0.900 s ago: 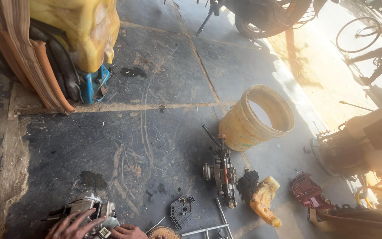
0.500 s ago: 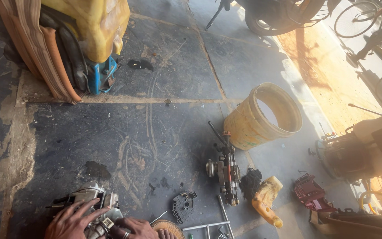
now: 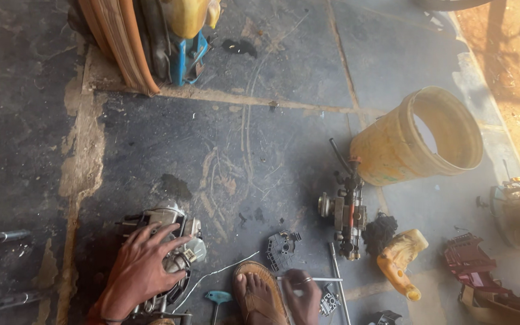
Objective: The person disassembles a small engine part using a screwdriver, removing screws and separating components on the floor.
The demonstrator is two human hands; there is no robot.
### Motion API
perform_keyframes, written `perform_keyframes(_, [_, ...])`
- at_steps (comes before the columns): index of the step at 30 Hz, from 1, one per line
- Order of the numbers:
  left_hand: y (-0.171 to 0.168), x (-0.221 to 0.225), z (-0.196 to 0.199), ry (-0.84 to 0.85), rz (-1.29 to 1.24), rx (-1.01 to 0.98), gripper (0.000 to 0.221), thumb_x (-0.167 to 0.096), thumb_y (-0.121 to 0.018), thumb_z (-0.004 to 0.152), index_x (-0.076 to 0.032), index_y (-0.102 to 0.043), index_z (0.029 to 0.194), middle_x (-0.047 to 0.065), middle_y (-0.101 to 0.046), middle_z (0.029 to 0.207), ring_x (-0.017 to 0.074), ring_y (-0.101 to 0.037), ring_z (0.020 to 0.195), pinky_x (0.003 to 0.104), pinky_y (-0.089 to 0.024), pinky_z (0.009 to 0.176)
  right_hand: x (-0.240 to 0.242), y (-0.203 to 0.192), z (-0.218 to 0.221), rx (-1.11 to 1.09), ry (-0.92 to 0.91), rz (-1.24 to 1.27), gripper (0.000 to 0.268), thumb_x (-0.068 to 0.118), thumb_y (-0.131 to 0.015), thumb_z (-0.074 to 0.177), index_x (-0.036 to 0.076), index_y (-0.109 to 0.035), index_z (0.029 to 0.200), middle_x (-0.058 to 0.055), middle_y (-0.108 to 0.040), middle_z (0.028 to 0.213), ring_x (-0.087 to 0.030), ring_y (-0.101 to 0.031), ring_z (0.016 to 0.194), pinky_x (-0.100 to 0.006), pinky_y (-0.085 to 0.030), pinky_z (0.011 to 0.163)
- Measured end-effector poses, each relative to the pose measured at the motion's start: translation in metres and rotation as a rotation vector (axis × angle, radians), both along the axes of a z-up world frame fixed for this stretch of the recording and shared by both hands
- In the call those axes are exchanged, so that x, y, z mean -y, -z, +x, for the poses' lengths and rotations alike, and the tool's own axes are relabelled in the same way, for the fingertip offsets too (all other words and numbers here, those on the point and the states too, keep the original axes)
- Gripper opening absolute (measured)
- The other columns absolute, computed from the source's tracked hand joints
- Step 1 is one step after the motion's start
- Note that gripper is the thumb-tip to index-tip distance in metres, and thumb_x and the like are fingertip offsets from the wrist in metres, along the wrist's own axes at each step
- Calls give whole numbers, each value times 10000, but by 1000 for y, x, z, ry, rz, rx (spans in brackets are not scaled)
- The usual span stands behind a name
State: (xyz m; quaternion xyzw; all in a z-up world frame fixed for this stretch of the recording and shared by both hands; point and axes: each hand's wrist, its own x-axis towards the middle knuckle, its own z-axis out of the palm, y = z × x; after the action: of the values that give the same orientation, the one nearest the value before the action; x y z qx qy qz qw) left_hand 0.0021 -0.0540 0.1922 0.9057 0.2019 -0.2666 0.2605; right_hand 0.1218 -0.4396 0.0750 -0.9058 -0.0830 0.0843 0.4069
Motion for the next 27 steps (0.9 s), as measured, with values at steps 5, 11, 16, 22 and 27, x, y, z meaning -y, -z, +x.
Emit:
perform_keyframes(5, [2, 7, -1, 32, 28, 60, 842, -505, -857, 739, -420, -492, 1493, -33, -300, 1646, 298, -179, 1548, 589, -109, 1262, 47, -14, 30, -121, 173, -104, 182, 175, -756, 878, 47, -775, 1006, -91, -796, 899, -170, -743, 788, -324, -604, 730])
perform_keyframes(11, [2, 22, 6, 85, 73, 22, 832, -492, -839, 760, -394, -481, 1504, -6, -292, 1635, 304, -164, 1553, 578, -98, 1267, 33, -10, 45, -57, -24, -113, 213, 203, -774, 868, 32, -776, 995, -88, -777, 895, -171, -724, 760, -328, -577, 714])
perform_keyframes(16, [1, 26, 7, 98, 93, 57, 848, -496, -842, 753, -368, -480, 1510, 25, -304, 1653, 336, -158, 1540, 587, -95, 1252, -6, -5, 52, -4, -98, -106, 206, 184, -757, 868, 32, -757, 1006, -95, -749, 879, -168, -702, 692, -341, -569, 655])
perform_keyframes(22, [1, 18, 4, 110, 68, 75, 843, -441, -863, 728, -362, -515, 1492, 29, -333, 1643, 340, -185, 1529, 602, -108, 1241, -39, -13, 61, 38, -222, -205, 190, 199, -738, 886, 63, -759, 1017, -92, -705, 875, -207, -700, 692, -374, -559, 663])
perform_keyframes(27, [1, 10, 2, 110, 22, 123, 795, -426, -868, 724, -347, -564, 1455, 44, -364, 1596, 340, -206, 1523, 623, -123, 1226, -51, -13, 61, 104, -291, -318, 210, 260, -735, 900, 77, -766, 998, -119, -708, 956, -306, -701, 779, -455, -548, 705])
